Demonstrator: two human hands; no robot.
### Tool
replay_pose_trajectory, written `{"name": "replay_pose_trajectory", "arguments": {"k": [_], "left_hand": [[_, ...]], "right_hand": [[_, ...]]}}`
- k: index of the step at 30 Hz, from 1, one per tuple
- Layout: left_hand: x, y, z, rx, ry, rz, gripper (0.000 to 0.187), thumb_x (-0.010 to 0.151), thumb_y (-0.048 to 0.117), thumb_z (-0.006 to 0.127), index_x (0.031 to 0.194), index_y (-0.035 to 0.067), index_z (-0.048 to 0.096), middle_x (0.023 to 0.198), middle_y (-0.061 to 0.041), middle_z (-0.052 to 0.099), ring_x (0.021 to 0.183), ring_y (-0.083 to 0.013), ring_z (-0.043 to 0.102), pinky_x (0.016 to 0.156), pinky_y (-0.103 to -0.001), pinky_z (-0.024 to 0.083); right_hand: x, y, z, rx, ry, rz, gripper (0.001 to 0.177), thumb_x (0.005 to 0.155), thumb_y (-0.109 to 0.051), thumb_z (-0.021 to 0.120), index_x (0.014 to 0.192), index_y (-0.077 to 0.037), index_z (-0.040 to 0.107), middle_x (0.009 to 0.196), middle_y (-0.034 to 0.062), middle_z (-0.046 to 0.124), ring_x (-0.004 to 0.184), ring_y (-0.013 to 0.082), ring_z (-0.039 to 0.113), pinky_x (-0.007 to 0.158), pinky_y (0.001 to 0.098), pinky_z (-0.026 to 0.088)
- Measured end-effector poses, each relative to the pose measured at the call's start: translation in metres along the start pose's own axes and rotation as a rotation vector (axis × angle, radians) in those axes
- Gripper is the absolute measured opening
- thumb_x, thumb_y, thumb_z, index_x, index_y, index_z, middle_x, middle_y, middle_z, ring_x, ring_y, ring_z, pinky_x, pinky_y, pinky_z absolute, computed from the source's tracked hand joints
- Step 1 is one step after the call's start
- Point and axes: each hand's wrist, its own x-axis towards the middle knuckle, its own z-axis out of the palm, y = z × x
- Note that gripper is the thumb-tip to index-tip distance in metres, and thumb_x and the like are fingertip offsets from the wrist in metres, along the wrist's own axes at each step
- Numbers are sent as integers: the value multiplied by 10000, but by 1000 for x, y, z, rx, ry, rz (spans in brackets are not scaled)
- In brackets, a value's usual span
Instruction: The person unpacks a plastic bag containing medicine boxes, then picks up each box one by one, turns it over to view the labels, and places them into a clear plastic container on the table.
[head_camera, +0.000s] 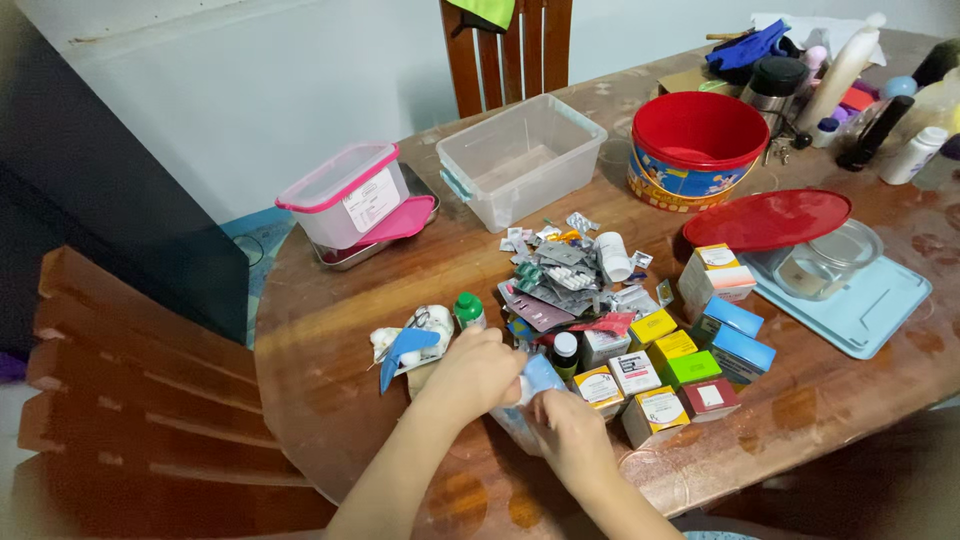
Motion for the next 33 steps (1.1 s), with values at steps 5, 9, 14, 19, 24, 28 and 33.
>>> {"name": "replay_pose_trajectory", "arguments": {"k": [5,9,14,19,24,28,33], "left_hand": [[-3,-12,13,-308,25,-58,371,833,140,668,1186,96,560,924,-180,688,951,-403,627,833,-498,492],[-9,-20,24,-599,-38,-226,265,1012,209,560,1166,76,389,975,-183,670,916,-406,675,791,-513,513],[-15,-25,45,-824,50,-140,299,975,152,583,1122,74,335,916,-151,695,856,-300,721,787,-404,554],[-21,-22,42,-831,75,-195,332,948,156,613,1118,68,342,944,-152,731,890,-297,736,790,-406,552],[-21,-13,31,-804,78,-200,335,934,143,626,1117,67,357,932,-169,735,893,-333,733,793,-429,541],[-20,-7,26,-759,81,-202,339,932,150,636,1111,68,360,927,-181,727,899,-359,720,782,-444,538],[-22,-2,20,-722,98,-189,323,925,152,627,1106,63,375,892,-174,730,879,-372,720,760,-461,540]], "right_hand": [[2,5,-3,-11,-41,90,319,709,-66,831,721,-65,512,681,134,614,673,353,649,575,426,517],[4,-2,-10,52,-129,328,351,744,-108,872,728,-36,529,654,153,600,596,349,620,556,391,523],[13,-10,-20,158,-197,323,215,747,-121,828,831,-51,642,703,87,714,608,218,713,571,320,558],[16,-17,-24,190,-207,521,199,829,-231,771,927,-60,739,692,83,755,584,172,718,586,301,572],[22,-19,-22,58,-178,439,253,804,-300,783,892,-64,762,674,103,751,547,221,734,550,342,570],[24,-22,-23,-24,-225,409,271,807,-325,780,895,-68,773,711,138,757,593,290,740,583,385,583],[24,-21,-20,-61,-205,349,270,792,-312,779,878,-56,766,694,145,754,626,314,745,615,404,597]]}}
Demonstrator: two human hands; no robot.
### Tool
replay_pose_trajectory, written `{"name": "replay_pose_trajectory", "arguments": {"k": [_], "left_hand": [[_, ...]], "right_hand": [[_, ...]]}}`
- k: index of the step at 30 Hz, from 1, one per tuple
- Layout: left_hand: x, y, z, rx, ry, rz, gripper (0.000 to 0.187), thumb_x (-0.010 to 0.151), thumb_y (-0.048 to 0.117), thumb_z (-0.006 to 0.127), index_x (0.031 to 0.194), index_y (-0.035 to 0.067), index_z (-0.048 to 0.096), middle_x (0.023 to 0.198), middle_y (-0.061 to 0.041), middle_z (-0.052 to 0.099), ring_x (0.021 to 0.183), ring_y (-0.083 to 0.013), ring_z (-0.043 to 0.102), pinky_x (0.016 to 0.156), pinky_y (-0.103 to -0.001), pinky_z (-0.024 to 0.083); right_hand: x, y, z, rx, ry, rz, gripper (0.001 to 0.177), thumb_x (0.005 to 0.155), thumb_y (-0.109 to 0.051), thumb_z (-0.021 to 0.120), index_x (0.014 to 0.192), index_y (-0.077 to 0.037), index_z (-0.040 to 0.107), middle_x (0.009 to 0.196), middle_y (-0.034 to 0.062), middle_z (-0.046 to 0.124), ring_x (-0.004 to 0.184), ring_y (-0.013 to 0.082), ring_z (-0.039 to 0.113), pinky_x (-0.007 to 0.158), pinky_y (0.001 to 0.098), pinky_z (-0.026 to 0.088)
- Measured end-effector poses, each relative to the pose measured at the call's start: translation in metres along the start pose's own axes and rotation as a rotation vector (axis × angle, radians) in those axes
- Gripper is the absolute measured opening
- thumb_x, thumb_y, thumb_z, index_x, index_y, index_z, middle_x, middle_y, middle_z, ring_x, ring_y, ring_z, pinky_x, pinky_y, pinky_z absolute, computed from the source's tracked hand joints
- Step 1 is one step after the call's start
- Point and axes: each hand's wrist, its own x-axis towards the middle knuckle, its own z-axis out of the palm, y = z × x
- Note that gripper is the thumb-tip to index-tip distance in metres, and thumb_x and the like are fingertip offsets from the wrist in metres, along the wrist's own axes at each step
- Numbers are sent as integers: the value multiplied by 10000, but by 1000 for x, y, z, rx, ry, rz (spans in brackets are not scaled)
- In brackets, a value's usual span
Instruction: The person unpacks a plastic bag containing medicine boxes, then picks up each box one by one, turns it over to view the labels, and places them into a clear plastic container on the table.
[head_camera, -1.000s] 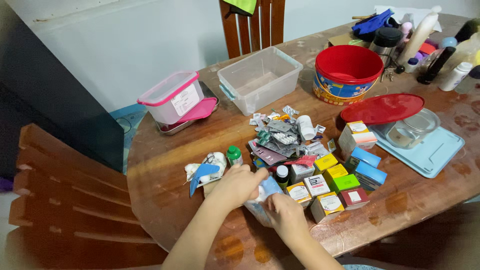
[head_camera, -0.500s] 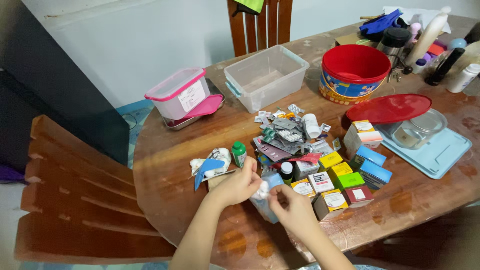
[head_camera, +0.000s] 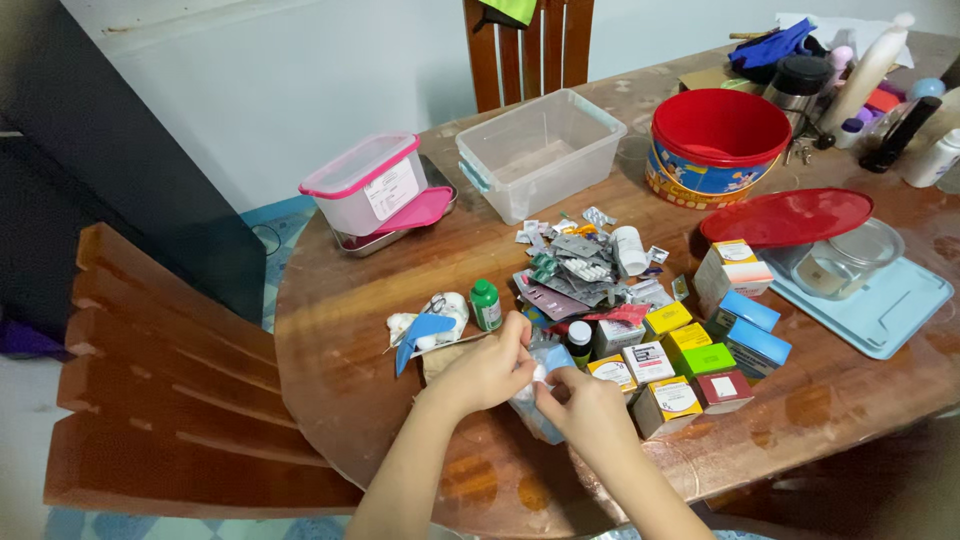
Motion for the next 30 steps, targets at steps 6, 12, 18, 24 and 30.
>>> {"name": "replay_pose_trajectory", "arguments": {"k": [6,12,18,24,30], "left_hand": [[2,5,2,76,-16,-19,345,916,175,627,1154,81,395,872,-176,740,849,-398,719,736,-492,536],[3,13,3,134,-21,-12,343,902,188,645,1151,80,435,898,-187,734,861,-422,698,741,-526,525],[-2,33,-3,374,33,89,410,756,219,776,1070,99,541,839,-195,695,878,-428,663,794,-526,504],[-9,37,-2,252,145,84,378,717,151,808,971,61,542,923,-188,685,893,-413,668,708,-501,521],[-2,29,4,185,87,-79,445,688,121,814,991,34,500,865,-218,711,872,-425,700,744,-494,562]], "right_hand": [[-1,3,4,-31,14,-29,253,799,-296,763,814,-45,746,689,150,747,621,327,742,615,421,595],[0,12,11,-219,46,-136,238,816,-267,762,729,-59,686,627,190,683,582,381,687,559,489,554],[-1,14,14,-203,93,-153,236,815,-253,771,744,-56,662,631,184,671,580,377,683,540,483,548],[-5,6,9,-76,89,-140,223,804,-246,782,779,-57,667,686,176,689,643,381,687,571,461,543],[-5,8,14,-54,114,-139,204,804,-238,783,845,-54,702,724,191,698,669,375,703,586,448,550]]}}
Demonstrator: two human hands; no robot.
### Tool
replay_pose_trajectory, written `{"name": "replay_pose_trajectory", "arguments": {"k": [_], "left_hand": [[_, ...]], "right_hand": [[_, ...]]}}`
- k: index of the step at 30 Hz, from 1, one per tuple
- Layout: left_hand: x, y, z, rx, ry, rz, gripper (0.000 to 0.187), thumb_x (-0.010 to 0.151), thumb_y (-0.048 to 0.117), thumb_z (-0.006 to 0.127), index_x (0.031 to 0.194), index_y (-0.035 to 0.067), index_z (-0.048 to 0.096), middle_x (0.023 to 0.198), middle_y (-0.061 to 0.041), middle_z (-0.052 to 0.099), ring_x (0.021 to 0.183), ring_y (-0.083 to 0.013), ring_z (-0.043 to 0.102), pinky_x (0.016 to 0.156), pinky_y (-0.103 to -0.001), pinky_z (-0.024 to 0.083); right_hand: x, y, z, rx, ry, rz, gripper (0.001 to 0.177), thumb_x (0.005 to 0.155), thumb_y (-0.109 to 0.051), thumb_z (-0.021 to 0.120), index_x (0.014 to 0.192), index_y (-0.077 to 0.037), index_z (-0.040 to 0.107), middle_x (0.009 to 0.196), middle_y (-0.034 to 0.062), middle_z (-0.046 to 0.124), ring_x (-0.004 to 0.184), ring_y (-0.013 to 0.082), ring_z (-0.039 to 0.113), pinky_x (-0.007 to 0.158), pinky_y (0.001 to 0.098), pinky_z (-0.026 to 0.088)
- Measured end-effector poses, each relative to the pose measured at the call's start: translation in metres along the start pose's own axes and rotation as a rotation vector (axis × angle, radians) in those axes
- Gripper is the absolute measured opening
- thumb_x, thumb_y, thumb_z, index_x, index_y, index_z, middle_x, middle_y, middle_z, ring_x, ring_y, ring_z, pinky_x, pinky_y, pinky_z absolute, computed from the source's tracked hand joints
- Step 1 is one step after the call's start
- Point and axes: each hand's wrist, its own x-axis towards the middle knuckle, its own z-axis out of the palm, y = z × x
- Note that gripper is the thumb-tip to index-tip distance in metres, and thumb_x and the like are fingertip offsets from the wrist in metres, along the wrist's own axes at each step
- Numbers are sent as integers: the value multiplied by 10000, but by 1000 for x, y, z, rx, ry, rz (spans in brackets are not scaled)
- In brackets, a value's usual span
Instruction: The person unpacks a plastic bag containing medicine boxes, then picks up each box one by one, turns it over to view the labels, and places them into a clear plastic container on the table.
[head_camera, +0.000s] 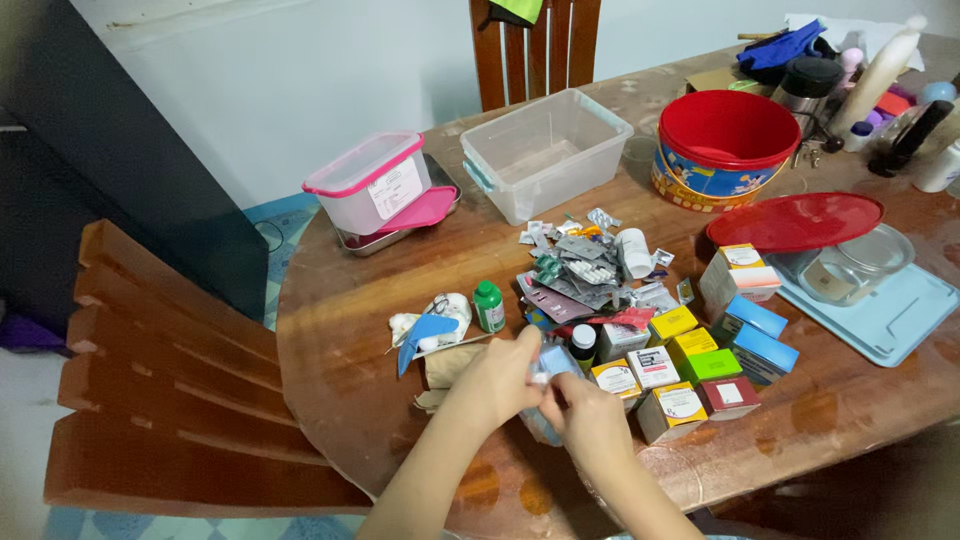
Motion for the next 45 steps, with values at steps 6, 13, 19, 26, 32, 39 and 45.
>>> {"name": "replay_pose_trajectory", "arguments": {"k": [6,13,19,26,32,39,45], "left_hand": [[1,-4,3,-34,6,-56,390,758,85,739,1060,42,496,870,-215,721,869,-420,709,755,-493,564],[6,-24,6,-251,37,-65,453,733,71,762,1052,55,440,838,-178,724,792,-340,728,719,-424,577],[5,-48,13,-478,24,-143,512,715,83,811,1047,76,420,861,-150,720,752,-192,697,643,-356,569],[8,-59,18,-582,8,-225,524,704,62,786,1075,89,417,890,-135,727,747,-160,682,625,-324,553],[6,-62,19,-605,-15,-188,444,712,55,781,1044,54,487,865,-108,709,741,-139,668,617,-316,553],[3,-72,25,-691,-155,-123,286,844,108,720,1127,71,711,923,-30,708,808,-97,671,703,-271,558],[-15,-56,0,-76,140,350,402,706,267,903,1027,91,735,980,-137,670,958,-291,646,818,-381,533]], "right_hand": [[0,3,2,121,-16,84,152,812,-195,763,889,-67,739,732,191,706,662,352,713,604,420,562],[-2,10,0,228,-61,108,168,829,-185,752,931,-52,734,761,164,709,629,288,695,594,363,548],[0,10,-7,262,-110,181,182,827,-194,745,948,-59,746,752,128,744,630,230,737,613,346,579],[13,-6,-23,238,-88,191,302,858,-154,677,1151,-81,679,987,136,723,807,232,738,690,336,591],[17,-10,-28,296,-246,-66,554,754,5,631,1296,-106,628,1252,146,633,912,284,707,725,351,586],[17,16,-15,154,-259,97,236,827,-110,722,1063,-98,725,956,106,748,837,254,752,732,355,588],[18,13,-18,79,-203,235,165,836,-176,742,917,-43,689,792,151,724,624,298,712,618,387,553]]}}
